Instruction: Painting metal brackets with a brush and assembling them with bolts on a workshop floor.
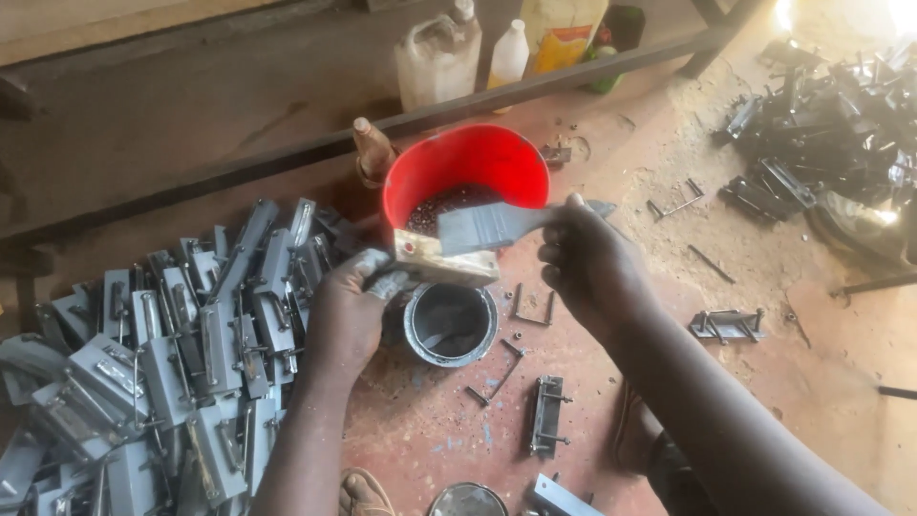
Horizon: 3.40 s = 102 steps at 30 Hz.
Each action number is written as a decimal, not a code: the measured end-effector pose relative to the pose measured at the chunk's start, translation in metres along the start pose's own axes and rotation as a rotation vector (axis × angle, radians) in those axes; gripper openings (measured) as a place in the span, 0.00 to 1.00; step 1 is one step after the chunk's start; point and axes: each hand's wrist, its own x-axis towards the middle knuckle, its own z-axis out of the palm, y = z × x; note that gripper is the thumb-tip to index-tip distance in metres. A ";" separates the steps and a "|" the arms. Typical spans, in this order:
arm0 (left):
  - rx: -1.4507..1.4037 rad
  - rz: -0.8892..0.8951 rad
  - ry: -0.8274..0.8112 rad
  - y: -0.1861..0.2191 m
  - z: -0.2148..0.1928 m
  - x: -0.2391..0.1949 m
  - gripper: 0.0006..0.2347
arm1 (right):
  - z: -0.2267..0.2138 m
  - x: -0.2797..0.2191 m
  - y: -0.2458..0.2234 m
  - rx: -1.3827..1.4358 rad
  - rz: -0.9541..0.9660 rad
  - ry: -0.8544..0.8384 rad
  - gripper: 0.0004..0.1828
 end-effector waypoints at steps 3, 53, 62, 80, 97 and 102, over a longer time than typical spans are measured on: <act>-0.028 0.132 -0.061 0.001 0.015 0.005 0.08 | 0.009 -0.002 -0.002 0.045 0.040 -0.034 0.16; -0.510 0.257 0.077 -0.023 -0.008 0.014 0.07 | -0.031 0.025 -0.030 -0.537 -0.442 0.259 0.15; -0.246 0.209 -0.010 0.001 0.024 -0.001 0.08 | 0.042 -0.013 -0.029 -0.210 -0.231 0.116 0.11; -1.088 -0.402 0.016 -0.036 0.033 0.026 0.07 | 0.038 -0.003 -0.002 -0.210 -0.167 0.089 0.13; -1.111 -0.349 0.143 -0.021 0.025 0.023 0.07 | 0.030 0.010 -0.004 -0.426 -0.317 -0.037 0.14; -1.097 -0.301 0.218 -0.010 0.001 0.013 0.06 | -0.004 0.013 -0.021 -0.668 -0.419 -0.005 0.13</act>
